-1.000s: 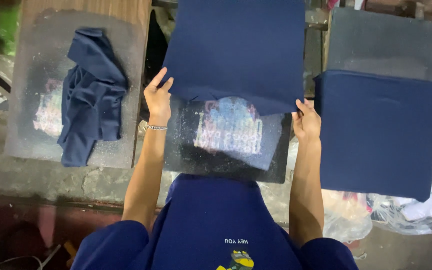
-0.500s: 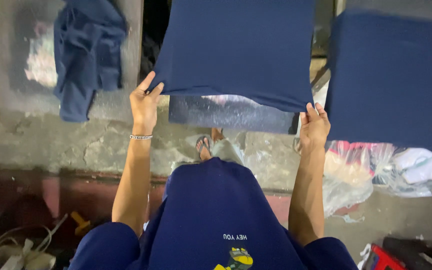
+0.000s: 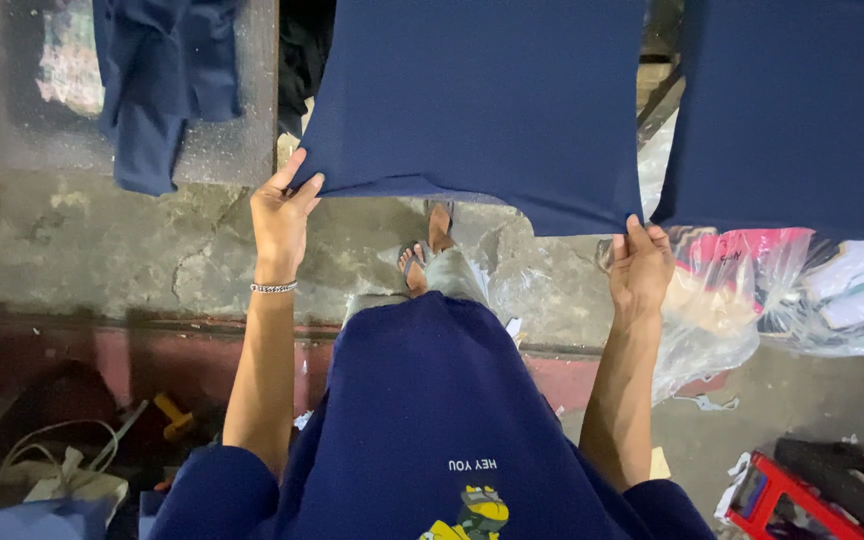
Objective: The person is placing and aligning fabric pieces onto a series of printing boards in preparation for screen printing.
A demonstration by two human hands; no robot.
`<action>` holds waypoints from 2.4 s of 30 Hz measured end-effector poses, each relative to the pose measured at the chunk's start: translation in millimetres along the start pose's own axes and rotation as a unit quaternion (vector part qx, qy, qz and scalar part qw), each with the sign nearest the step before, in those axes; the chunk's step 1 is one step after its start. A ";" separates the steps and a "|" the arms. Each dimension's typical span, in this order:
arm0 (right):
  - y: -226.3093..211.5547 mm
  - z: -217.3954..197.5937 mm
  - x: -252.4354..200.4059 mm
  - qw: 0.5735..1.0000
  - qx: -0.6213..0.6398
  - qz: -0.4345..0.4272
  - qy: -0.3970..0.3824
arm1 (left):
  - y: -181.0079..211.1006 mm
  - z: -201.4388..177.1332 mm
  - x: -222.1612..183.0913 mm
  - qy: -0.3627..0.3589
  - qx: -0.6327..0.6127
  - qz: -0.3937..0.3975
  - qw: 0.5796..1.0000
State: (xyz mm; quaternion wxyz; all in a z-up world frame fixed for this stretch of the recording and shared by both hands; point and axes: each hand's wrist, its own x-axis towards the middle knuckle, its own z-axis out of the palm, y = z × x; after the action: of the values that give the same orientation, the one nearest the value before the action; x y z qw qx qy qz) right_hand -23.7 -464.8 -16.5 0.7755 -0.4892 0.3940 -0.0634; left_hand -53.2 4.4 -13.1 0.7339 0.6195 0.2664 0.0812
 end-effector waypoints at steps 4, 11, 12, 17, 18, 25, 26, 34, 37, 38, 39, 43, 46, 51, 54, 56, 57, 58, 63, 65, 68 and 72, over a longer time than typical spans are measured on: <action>10.3 -13.1 2.7 1.000 -0.010 -0.012 0.018 | -12.1 -6.3 -3.3 0.004 0.030 -0.019 0.999; 25.6 -10.7 6.2 0.999 -0.032 0.014 0.036 | -55.2 -24.3 13.0 -0.015 0.125 -0.051 0.991; 30.5 -15.5 12.6 0.999 -0.034 0.016 0.038 | -58.0 -29.5 13.9 -0.015 0.126 -0.054 0.990; 31.4 -3.1 35.6 0.977 -0.208 -0.032 0.017 | 20.3 2.7 10.0 -0.058 0.145 -0.098 0.983; 25.1 15.2 53.3 0.977 -0.208 -0.033 0.013 | 18.4 10.2 24.6 -0.055 0.144 -0.096 0.983; -44.7 187.8 142.8 0.960 -0.237 0.100 -0.109 | 52.5 119.8 174.0 -0.015 0.013 -0.235 0.972; -47.0 204.0 180.0 0.961 -0.202 0.139 -0.129 | 35.3 123.8 220.3 0.010 -0.048 -0.323 0.945; -32.6 243.7 325.7 0.955 -0.214 -0.204 -0.029 | -42.1 144.7 348.2 0.115 0.119 0.066 0.984; -29.6 240.9 327.5 0.933 -0.240 -0.261 -0.053 | -54.7 138.0 357.8 0.128 0.231 0.119 0.957; -33.2 243.7 325.7 0.935 -0.254 -0.240 -0.054 | -58.9 139.9 366.5 0.114 0.280 0.110 0.947; -26.9 235.0 342.0 0.934 -0.256 -0.240 -0.062 | -58.0 141.6 365.1 0.122 0.279 0.110 0.946; -8.3 200.5 427.5 0.843 -0.404 -0.348 -0.072 | -3.2 139.5 339.1 0.068 0.278 0.172 0.942; -33.9 216.7 337.1 0.863 -0.382 -0.326 -0.057 | 63.1 97.5 316.4 0.116 0.290 0.258 0.914; -58.8 267.9 208.1 0.844 -0.362 -0.394 0.050 | 69.7 -36.4 357.2 0.306 0.437 0.261 0.805; -19.1 295.4 127.8 0.826 -0.357 -0.437 0.013 | 54.9 -75.8 373.3 0.269 0.507 0.270 0.773; 18.9 331.4 45.4 0.886 -0.282 -0.359 -0.086 | 61.6 -77.5 369.7 0.218 0.426 0.345 0.808; 38.0 357.4 -7.6 0.886 -0.279 -0.364 -0.076 | 70.8 -79.2 366.2 0.210 0.421 0.351 0.809; 58.7 383.3 -61.4 0.911 -0.251 -0.294 -0.145 | 78.6 -83.6 359.4 0.205 0.365 0.332 0.845; 218.3 450.7 -191.6 0.918 -0.167 0.061 -0.354 | 130.0 -136.9 285.4 0.153 0.251 0.168 0.941; 255.3 488.6 -233.7 0.889 -0.111 0.204 -0.395 | 153.7 -163.3 243.5 0.047 0.151 0.067 0.985; 331.0 495.5 -237.2 0.917 0.026 0.249 -0.311 | 128.5 -211.7 203.6 -0.034 0.082 -0.048 0.995; 311.4 505.9 -307.8 0.971 0.043 0.142 -0.185 | 129.3 -255.6 169.1 -0.046 0.024 -0.139 0.989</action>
State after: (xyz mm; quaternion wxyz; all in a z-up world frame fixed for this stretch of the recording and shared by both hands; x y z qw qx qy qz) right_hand 17.7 202.5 7.4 0.8565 -0.3972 0.3063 0.1221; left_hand -8.7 330.1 37.9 0.7345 0.5971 0.3176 -0.0562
